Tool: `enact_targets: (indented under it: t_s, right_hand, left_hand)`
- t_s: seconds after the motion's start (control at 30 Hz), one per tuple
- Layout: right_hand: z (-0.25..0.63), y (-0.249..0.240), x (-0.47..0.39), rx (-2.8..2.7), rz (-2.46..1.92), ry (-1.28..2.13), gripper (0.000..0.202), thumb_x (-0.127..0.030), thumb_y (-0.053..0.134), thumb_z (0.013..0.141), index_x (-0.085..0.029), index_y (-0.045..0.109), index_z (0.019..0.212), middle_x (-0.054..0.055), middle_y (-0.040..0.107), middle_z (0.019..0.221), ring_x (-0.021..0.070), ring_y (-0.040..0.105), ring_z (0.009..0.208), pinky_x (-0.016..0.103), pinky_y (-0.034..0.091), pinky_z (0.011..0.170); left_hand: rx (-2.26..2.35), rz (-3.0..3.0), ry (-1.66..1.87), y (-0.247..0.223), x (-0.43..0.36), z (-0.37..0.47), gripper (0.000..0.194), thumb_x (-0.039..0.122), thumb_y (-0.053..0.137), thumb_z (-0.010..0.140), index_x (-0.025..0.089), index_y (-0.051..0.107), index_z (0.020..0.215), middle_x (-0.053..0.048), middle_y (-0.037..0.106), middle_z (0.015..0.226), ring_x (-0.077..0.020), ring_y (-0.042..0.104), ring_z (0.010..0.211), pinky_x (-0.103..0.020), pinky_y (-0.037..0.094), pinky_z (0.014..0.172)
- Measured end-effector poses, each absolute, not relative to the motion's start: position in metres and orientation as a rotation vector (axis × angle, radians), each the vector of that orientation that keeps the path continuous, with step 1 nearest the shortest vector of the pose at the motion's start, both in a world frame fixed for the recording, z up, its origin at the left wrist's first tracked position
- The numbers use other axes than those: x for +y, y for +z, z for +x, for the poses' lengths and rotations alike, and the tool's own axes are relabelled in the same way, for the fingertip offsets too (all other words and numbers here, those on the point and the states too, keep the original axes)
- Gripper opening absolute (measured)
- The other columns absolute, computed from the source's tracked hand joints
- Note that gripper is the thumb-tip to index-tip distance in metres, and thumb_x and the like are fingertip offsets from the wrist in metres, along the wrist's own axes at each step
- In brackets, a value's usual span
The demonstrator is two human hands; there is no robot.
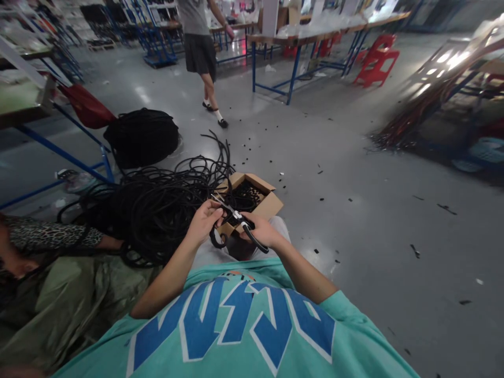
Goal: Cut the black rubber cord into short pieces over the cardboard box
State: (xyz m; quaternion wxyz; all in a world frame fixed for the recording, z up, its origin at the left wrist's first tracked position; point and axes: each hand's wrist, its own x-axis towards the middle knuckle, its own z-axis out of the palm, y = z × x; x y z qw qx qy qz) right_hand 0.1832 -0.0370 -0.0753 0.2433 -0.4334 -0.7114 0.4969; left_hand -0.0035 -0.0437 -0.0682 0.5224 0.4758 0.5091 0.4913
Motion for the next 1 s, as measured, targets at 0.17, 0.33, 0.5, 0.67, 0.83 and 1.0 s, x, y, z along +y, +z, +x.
enact_targets:
  t_s: [0.17,0.33,0.5,0.67,0.83,1.0]
  right_hand:
    - [0.19,-0.073,-0.039,-2.009,-1.16,1.318,0.057,-0.016,0.062,0.059,-0.02,0.058,0.116,0.004,0.065,0.105,0.024,0.058,0.092,0.034,0.042,0.083]
    - [0.191,-0.073,-0.04,-2.034,-1.145,1.299,0.062,-0.018,0.064,0.058,-0.021,0.055,0.119,0.005,0.063,0.11,0.0246,0.057,0.094,0.035,0.042,0.084]
    - [0.191,-0.069,-0.042,-1.989,-1.106,1.432,0.064,-0.02,0.064,0.06,-0.019,0.052,0.122,0.008,0.061,0.113,0.0248,0.057,0.095,0.036,0.042,0.085]
    - [0.191,-0.069,-0.045,-1.977,-1.094,1.388,0.06,-0.019,0.065,0.058,-0.02,0.056,0.117,0.006,0.063,0.109,0.0257,0.056,0.097,0.036,0.041,0.086]
    - [0.188,-0.074,-0.05,-1.968,-1.083,1.312,0.05,-0.017,0.061,0.058,-0.019,0.062,0.108,0.003,0.067,0.098,0.0248,0.058,0.09,0.033,0.043,0.08]
    - [0.187,-0.078,-0.054,-1.934,-1.109,1.326,0.044,-0.015,0.059,0.057,-0.017,0.066,0.1,0.002,0.067,0.087,0.0225,0.059,0.08,0.028,0.043,0.072]
  left_hand:
    - [1.164,1.137,1.171,-0.059,-0.047,-0.005,0.027,0.031,0.065,0.067,0.016,0.047,0.082,0.004,0.058,0.059,-0.0034,0.044,0.038,-0.018,0.033,0.042]
    - [1.104,1.09,1.192,-0.052,-0.05,-0.001,0.027,0.033,0.067,0.066,0.015,0.049,0.077,0.003,0.057,0.057,-0.0029,0.042,0.037,-0.017,0.03,0.039]
    - [1.067,1.033,1.18,-0.044,-0.054,0.003,0.033,0.039,0.068,0.063,0.015,0.047,0.071,0.003,0.057,0.057,-0.003,0.042,0.037,-0.017,0.028,0.037]
    - [1.082,1.012,1.136,-0.041,-0.056,0.002,0.036,0.041,0.07,0.061,0.014,0.048,0.071,0.002,0.058,0.056,-0.0035,0.043,0.036,-0.017,0.028,0.036]
    - [1.102,0.993,1.128,-0.046,-0.055,-0.001,0.036,0.041,0.071,0.06,0.014,0.05,0.072,0.002,0.058,0.056,-0.0039,0.043,0.035,-0.017,0.027,0.035]
    - [1.143,1.02,1.117,-0.05,-0.057,-0.004,0.031,0.033,0.07,0.062,0.015,0.05,0.076,0.002,0.059,0.06,-0.0051,0.046,0.041,-0.018,0.033,0.041]
